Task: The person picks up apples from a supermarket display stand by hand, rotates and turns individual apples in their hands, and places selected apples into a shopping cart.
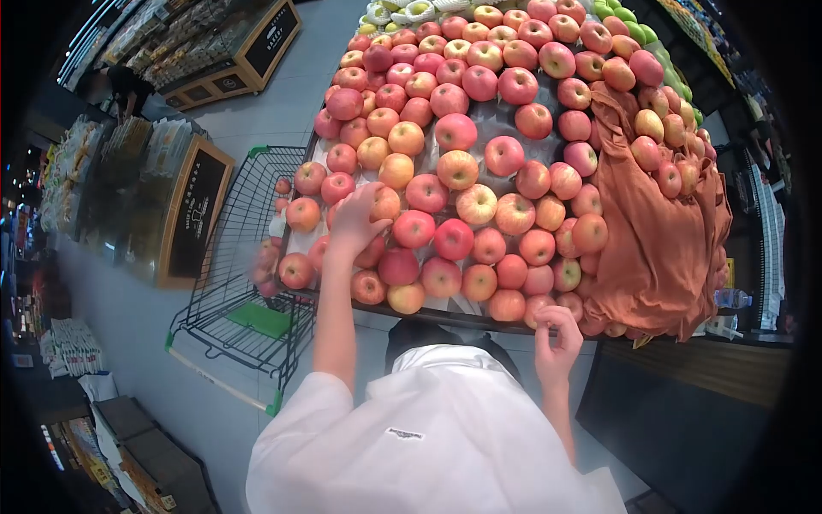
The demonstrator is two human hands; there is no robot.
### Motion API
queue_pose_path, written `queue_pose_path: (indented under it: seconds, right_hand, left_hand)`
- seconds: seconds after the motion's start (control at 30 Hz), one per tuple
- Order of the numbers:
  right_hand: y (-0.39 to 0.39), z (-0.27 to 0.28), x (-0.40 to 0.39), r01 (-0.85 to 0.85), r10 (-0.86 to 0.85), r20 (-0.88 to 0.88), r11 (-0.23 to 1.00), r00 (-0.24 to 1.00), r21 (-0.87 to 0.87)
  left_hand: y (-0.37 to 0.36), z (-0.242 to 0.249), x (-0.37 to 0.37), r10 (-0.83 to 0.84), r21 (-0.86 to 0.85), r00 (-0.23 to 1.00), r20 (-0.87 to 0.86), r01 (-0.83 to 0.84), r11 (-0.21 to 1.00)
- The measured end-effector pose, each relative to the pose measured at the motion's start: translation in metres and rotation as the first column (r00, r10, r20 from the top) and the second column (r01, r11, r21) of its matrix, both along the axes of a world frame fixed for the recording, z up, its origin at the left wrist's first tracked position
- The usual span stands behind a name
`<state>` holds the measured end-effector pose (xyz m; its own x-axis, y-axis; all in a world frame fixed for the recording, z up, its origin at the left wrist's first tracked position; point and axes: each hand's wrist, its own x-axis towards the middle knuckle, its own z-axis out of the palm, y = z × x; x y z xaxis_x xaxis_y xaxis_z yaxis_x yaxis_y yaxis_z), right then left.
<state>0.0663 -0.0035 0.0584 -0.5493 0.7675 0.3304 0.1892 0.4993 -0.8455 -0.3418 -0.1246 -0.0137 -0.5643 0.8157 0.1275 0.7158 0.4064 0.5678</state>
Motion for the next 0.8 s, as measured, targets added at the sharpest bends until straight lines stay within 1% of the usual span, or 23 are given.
queue_pose_path:
  seconds: [0.03, 0.07, 0.1, 0.13, 0.17, 0.2, 0.23, 0.27, 0.3, 0.33, 0.4, 0.43, 0.47, 0.53, 0.57, 0.6, 0.63, 0.67, 0.73, 0.8]
  right_hand:
    - [-0.003, -0.002, -0.003, 0.021, -0.021, -0.016, 1.000, 1.000, 0.005]
    - [-0.005, -0.003, -0.007, 0.024, -0.028, -0.064, 0.998, 0.998, -0.063]
    - [-0.009, -0.004, -0.010, 0.028, -0.043, -0.111, 0.990, 0.993, -0.137]
    - [-0.016, -0.004, -0.012, 0.031, -0.065, -0.154, 0.976, 0.986, -0.215]
    - [-0.020, -0.004, -0.016, 0.028, -0.066, -0.151, 0.970, 0.986, -0.242]
    - [-0.022, -0.003, -0.020, -0.024, -0.002, -0.128, 0.978, 0.992, -0.208]
    - [-0.023, -0.002, -0.022, -0.074, 0.057, -0.102, 0.982, 0.993, -0.172]
    - [-0.024, 0.000, -0.024, -0.117, 0.108, -0.071, 0.984, 0.992, -0.135]
    - [-0.025, 0.007, -0.030, -0.131, 0.128, -0.059, 0.991, 0.990, -0.037]
    - [-0.027, 0.009, -0.031, -0.123, 0.123, -0.073, 0.992, 0.990, 0.015]
    - [-0.027, 0.005, -0.030, -0.077, 0.081, -0.134, 0.996, 0.988, 0.034]
    - [-0.023, 0.017, -0.031, -0.093, 0.107, -0.104, 0.988, 0.989, 0.123]
    - [-0.016, 0.029, -0.033, -0.113, 0.132, -0.074, 0.970, 0.988, 0.216]
    - [-0.010, 0.036, -0.027, -0.178, 0.174, 0.038, 0.970, 0.984, 0.163]
    - [-0.006, 0.032, -0.021, -0.239, 0.229, 0.090, 0.964, 0.969, 0.119]
    - [-0.002, 0.024, -0.017, -0.284, 0.276, 0.077, 0.952, 0.958, 0.112]
    - [0.000, 0.012, -0.010, -0.296, 0.293, 0.043, 0.954, 0.955, 0.059]
    - [0.002, 0.003, -0.003, -0.312, 0.312, 0.006, 0.950, 0.950, 0.008]
    - [0.005, 0.002, 0.011, -0.282, 0.282, -0.001, 0.959, 0.959, -0.034]
    - [0.011, 0.000, 0.024, -0.241, 0.242, 0.011, 0.969, 0.970, -0.048]
  left_hand:
    - [-0.005, 0.007, 0.000, 0.040, 0.069, 0.997, 0.068, -0.045, 0.997]
    - [-0.012, 0.017, -0.001, 0.075, 0.131, 0.988, 0.134, -0.093, 0.987]
    - [-0.016, 0.040, 0.006, 0.064, 0.248, 0.981, 0.185, -0.110, 0.963]
    - [-0.017, 0.053, 0.019, 0.010, 0.390, 0.871, 0.491, -0.230, 0.892]
    - [-0.012, 0.063, 0.033, -0.106, 0.472, 0.676, 0.729, -0.384, 0.794]
    - [-0.014, 0.066, 0.038, -0.228, 0.452, 0.477, 0.849, -0.431, 0.781]
    - [-0.016, 0.069, 0.042, -0.317, 0.401, 0.248, 0.915, -0.493, 0.772]
    - [-0.014, 0.072, 0.053, -0.415, 0.425, 0.129, 0.900, -0.462, 0.778]
    - [-0.010, 0.075, 0.069, -0.498, 0.449, -0.003, 0.867, -0.430, 0.784]
    - [-0.005, 0.076, 0.088, -0.558, 0.469, -0.146, 0.817, -0.396, 0.790]
    - [0.005, 0.069, 0.126, -0.460, 0.413, -0.118, 0.880, -0.286, 0.864]
    - [0.010, 0.064, 0.147, -0.414, 0.366, -0.186, 0.891, -0.246, 0.898]
    - [0.011, 0.049, 0.167, -0.348, 0.327, -0.084, 0.934, -0.193, 0.925]
    - [0.012, 0.047, 0.203, -0.294, 0.289, -0.075, 0.953, -0.076, 0.954]
    - [0.013, 0.040, 0.221, -0.258, 0.253, -0.073, 0.963, -0.072, 0.965]
    - [0.013, 0.034, 0.238, -0.220, 0.215, -0.068, 0.973, -0.077, 0.974]
    - [0.011, 0.035, 0.250, -0.200, 0.199, -0.055, 0.978, -0.032, 0.980]
    - [0.013, 0.033, 0.260, -0.171, 0.170, -0.024, 0.985, -0.036, 0.985]
    - [0.016, 0.028, 0.266, -0.160, 0.160, 0.007, 0.987, 0.003, 0.987]
    - [0.024, 0.033, 0.266, -0.164, 0.127, 0.188, 0.968, 0.196, 0.972]
